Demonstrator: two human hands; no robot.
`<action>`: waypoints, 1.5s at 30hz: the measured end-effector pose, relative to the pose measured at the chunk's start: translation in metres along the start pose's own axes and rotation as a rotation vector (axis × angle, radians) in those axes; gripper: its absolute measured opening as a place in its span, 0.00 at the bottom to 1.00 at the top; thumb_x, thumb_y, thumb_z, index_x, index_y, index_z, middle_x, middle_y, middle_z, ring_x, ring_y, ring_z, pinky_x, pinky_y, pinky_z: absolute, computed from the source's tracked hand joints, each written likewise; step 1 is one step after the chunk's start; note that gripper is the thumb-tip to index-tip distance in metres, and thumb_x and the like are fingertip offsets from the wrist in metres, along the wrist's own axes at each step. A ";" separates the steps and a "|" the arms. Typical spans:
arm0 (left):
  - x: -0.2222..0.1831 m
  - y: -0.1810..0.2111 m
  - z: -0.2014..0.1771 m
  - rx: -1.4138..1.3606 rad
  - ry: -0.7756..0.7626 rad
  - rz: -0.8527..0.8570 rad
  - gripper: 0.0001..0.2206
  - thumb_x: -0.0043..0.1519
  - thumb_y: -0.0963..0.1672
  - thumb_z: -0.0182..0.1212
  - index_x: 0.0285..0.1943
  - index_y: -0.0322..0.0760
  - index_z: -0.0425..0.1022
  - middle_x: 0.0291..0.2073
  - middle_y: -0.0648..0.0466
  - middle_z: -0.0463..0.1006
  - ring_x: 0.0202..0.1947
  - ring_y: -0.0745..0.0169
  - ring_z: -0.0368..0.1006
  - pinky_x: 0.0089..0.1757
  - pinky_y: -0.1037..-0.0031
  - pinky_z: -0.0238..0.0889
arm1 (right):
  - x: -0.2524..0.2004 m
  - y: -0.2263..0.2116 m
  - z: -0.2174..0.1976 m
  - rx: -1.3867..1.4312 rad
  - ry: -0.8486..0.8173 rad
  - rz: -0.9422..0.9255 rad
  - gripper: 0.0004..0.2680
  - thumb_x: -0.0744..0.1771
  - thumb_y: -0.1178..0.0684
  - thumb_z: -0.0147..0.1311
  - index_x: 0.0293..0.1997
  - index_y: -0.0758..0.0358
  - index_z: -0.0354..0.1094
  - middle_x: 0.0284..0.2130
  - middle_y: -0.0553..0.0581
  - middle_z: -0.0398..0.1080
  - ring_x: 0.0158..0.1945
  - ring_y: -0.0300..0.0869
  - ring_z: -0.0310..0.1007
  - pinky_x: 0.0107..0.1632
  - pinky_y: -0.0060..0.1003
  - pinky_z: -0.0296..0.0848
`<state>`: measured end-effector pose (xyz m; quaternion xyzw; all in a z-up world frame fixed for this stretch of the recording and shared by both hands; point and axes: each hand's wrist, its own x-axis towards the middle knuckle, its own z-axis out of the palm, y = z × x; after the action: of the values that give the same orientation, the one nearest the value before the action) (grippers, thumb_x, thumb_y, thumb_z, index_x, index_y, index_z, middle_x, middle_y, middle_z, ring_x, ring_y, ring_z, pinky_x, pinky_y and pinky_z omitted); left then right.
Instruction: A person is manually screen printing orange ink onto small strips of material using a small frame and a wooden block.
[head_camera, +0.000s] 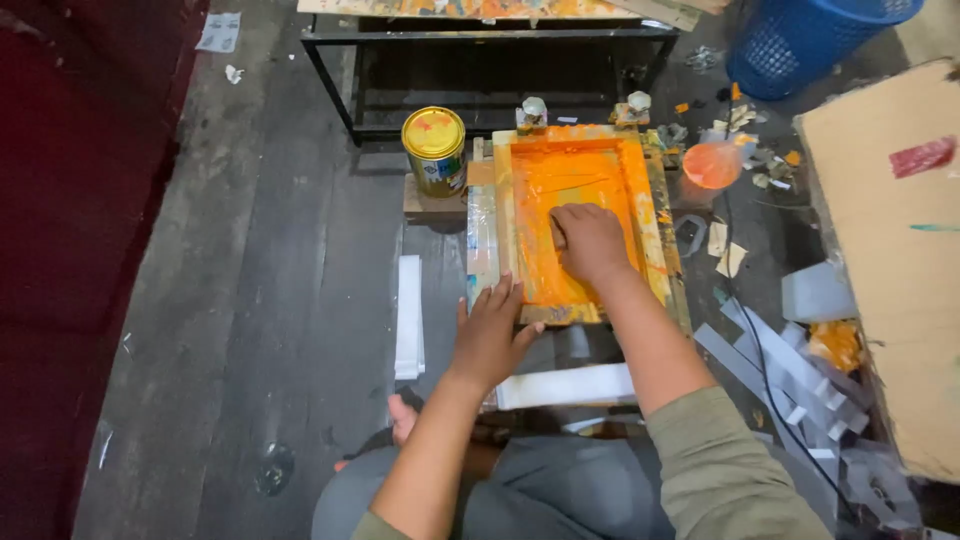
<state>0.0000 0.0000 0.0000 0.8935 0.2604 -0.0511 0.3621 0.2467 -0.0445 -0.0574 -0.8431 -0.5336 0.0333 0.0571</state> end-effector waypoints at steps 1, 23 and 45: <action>-0.003 -0.001 0.002 0.002 0.002 0.011 0.31 0.69 0.54 0.50 0.78 0.36 0.54 0.78 0.45 0.49 0.75 0.36 0.48 0.66 0.33 0.32 | -0.006 -0.002 -0.001 -0.005 0.008 0.006 0.12 0.59 0.57 0.63 0.44 0.52 0.70 0.38 0.48 0.72 0.52 0.48 0.70 0.55 0.45 0.66; -0.031 0.003 0.007 0.038 -0.038 -0.010 0.30 0.69 0.54 0.50 0.77 0.39 0.56 0.78 0.49 0.51 0.76 0.42 0.49 0.68 0.36 0.30 | -0.057 -0.034 -0.079 0.035 -0.440 0.100 0.16 0.62 0.56 0.52 0.56 0.54 0.75 0.36 0.55 0.77 0.45 0.51 0.77 0.51 0.45 0.74; -0.005 -0.004 0.008 0.022 0.039 0.011 0.30 0.68 0.53 0.53 0.76 0.38 0.57 0.77 0.48 0.53 0.73 0.40 0.53 0.67 0.35 0.35 | -0.040 -0.023 -0.050 -0.076 -0.220 0.079 0.22 0.61 0.55 0.55 0.63 0.50 0.67 0.54 0.55 0.74 0.60 0.50 0.71 0.59 0.46 0.69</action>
<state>-0.0055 -0.0058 -0.0070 0.8997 0.2617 -0.0346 0.3477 0.2146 -0.0742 -0.0049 -0.8563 -0.5040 0.1075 -0.0351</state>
